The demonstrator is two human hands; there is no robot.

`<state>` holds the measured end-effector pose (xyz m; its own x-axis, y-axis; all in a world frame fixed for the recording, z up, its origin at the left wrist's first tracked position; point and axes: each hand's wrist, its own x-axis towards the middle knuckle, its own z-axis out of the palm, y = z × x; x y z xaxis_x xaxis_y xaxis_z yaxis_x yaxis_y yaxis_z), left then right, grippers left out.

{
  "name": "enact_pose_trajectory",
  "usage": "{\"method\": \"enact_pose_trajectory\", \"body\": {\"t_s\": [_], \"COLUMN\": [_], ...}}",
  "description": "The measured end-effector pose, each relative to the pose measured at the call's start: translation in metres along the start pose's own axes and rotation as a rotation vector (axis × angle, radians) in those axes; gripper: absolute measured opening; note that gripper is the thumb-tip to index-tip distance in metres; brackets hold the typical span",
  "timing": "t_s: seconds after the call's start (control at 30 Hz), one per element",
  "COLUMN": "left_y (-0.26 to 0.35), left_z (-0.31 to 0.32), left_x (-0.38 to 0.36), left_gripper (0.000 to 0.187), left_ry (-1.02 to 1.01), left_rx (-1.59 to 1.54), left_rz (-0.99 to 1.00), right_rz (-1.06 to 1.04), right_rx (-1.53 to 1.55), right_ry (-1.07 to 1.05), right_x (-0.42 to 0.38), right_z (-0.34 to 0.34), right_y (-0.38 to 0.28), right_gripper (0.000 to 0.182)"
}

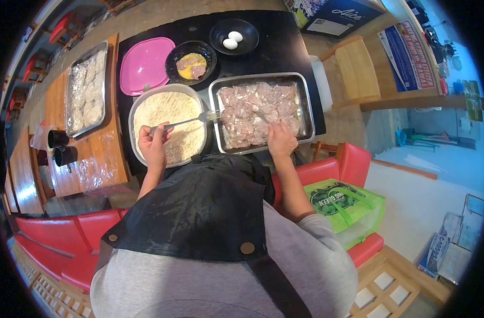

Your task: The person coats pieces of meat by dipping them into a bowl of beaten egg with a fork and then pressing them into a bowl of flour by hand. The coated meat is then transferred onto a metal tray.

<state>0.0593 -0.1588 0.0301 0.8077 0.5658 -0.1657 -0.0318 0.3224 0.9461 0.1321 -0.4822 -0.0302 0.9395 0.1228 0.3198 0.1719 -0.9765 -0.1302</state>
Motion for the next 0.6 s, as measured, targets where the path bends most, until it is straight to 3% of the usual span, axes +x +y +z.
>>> {"method": "enact_pose_trajectory", "body": {"t_s": [0.07, 0.2, 0.3, 0.6], "left_y": [0.0, 0.002, -0.002, -0.004], "left_z": [-0.001, -0.001, -0.003, -0.003], "left_x": [0.0, -0.003, -0.003, -0.004], "left_gripper": [0.021, 0.021, 0.021, 0.02], "left_ry": [0.005, 0.013, 0.011, 0.002], "left_rx": [0.002, -0.03, -0.047, -0.016], "left_rz": [-0.007, -0.014, 0.012, 0.02], "right_rz": [0.262, 0.398, 0.355, 0.382], "right_rx": [0.062, 0.238, 0.326, 0.377], "right_ry": [-0.126, -0.134, -0.043, -0.067], "right_x": [0.005, 0.021, 0.02, 0.061], "right_z": [-0.005, -0.029, -0.023, -0.062], "right_y": [-0.002, 0.001, 0.01, 0.017], "right_gripper": [0.019, 0.022, 0.022, 0.022]}}
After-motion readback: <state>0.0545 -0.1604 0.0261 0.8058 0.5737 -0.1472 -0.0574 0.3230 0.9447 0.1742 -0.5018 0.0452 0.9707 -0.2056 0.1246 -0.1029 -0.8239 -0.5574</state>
